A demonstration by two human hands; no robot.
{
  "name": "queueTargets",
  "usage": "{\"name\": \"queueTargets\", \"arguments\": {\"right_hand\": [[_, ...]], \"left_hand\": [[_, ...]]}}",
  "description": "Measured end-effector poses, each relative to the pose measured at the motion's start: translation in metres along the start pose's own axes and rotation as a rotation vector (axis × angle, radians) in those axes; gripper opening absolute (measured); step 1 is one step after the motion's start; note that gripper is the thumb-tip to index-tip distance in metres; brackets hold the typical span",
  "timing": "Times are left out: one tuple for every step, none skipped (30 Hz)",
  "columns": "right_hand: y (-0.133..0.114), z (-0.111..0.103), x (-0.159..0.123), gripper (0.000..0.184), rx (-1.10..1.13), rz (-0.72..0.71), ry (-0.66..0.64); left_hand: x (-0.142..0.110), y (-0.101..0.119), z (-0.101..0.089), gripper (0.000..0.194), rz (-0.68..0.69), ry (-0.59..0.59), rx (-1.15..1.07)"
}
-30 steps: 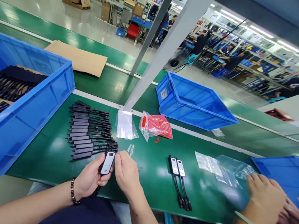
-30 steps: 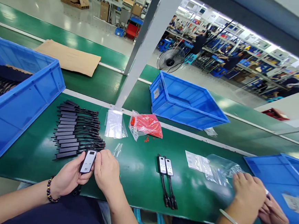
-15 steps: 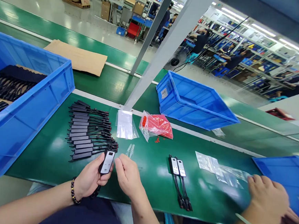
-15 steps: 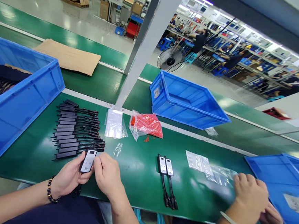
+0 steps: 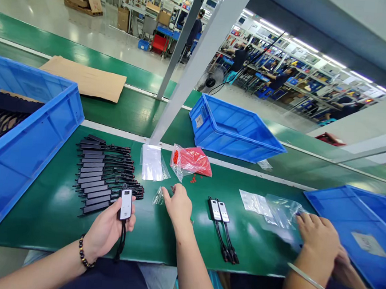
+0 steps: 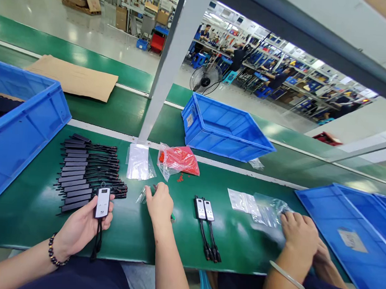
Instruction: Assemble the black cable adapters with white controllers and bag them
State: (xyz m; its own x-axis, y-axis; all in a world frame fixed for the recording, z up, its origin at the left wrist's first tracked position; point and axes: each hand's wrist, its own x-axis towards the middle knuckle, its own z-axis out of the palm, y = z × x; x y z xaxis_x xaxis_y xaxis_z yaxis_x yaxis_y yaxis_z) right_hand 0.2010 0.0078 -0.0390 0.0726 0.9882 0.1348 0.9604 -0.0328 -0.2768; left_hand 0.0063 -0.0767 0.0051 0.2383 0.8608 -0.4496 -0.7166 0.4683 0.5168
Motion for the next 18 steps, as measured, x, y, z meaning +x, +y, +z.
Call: {"name": "queueTargets", "arguments": {"right_hand": [[-0.002, -0.007, -0.007, 0.028, 0.095, 0.003, 0.048], [-0.006, -0.014, -0.015, 0.026, 0.200, -0.016, 0.060], [-0.011, -0.022, -0.025, 0.023, 0.309, -0.060, 0.031], [-0.017, -0.028, -0.035, 0.022, 0.415, -0.121, -0.039], [-0.024, -0.033, -0.046, 0.020, 0.512, -0.184, -0.138], [-0.032, -0.036, -0.056, 0.017, 0.597, -0.232, -0.244], [-0.039, -0.038, -0.065, 0.017, 0.666, -0.250, -0.331], [-0.044, -0.038, -0.074, 0.019, 0.713, -0.241, -0.387], [-0.048, -0.038, -0.080, 0.019, 0.737, -0.212, -0.413], [-0.050, -0.038, -0.085, 0.015, 0.736, -0.174, -0.411], [-0.048, -0.038, -0.089, 0.010, 0.718, -0.143, -0.395], [-0.044, -0.039, -0.091, 0.011, 0.685, -0.124, -0.373], [-0.037, -0.041, -0.092, 0.016, 0.645, -0.115, -0.352], [-0.027, -0.045, -0.092, 0.019, 0.597, -0.105, -0.328], [-0.015, -0.049, -0.091, 0.021, 0.539, -0.091, -0.304], [-0.001, -0.053, -0.088, 0.021, 0.467, -0.063, -0.275], [0.014, -0.057, -0.085, 0.022, 0.380, -0.018, -0.241], [0.029, -0.059, -0.081, 0.022, 0.280, 0.041, -0.209]], "left_hand": [[0.001, 0.001, 0.001, 0.033, 0.007, -0.006, -0.011], [0.002, 0.001, 0.002, 0.032, 0.017, -0.013, -0.027], [0.003, 0.001, 0.004, 0.031, 0.032, -0.022, -0.045], [0.004, 0.001, 0.007, 0.030, 0.051, -0.031, -0.063], [0.005, -0.001, 0.009, 0.030, 0.067, -0.037, -0.073], [0.006, -0.003, 0.012, 0.031, 0.073, -0.041, -0.072], [0.006, -0.005, 0.014, 0.033, 0.068, -0.045, -0.058], [0.007, -0.009, 0.015, 0.034, 0.058, -0.049, -0.031], [0.008, -0.012, 0.016, 0.036, 0.044, -0.059, 0.006], [0.008, -0.016, 0.016, 0.037, 0.029, -0.079, 0.055], [0.008, -0.019, 0.015, 0.038, 0.021, -0.107, 0.121], [0.009, -0.021, 0.014, 0.038, 0.019, -0.137, 0.207], [0.009, -0.022, 0.011, 0.039, 0.019, -0.169, 0.311], [0.008, -0.021, 0.008, 0.040, 0.014, -0.200, 0.431], [0.007, -0.020, 0.004, 0.041, 0.007, -0.225, 0.562], [0.006, -0.017, 0.000, 0.042, 0.000, -0.243, 0.697], [0.004, -0.013, -0.005, 0.041, -0.001, -0.250, 0.827], [0.001, -0.009, -0.011, 0.040, 0.017, -0.241, 0.951]]}}
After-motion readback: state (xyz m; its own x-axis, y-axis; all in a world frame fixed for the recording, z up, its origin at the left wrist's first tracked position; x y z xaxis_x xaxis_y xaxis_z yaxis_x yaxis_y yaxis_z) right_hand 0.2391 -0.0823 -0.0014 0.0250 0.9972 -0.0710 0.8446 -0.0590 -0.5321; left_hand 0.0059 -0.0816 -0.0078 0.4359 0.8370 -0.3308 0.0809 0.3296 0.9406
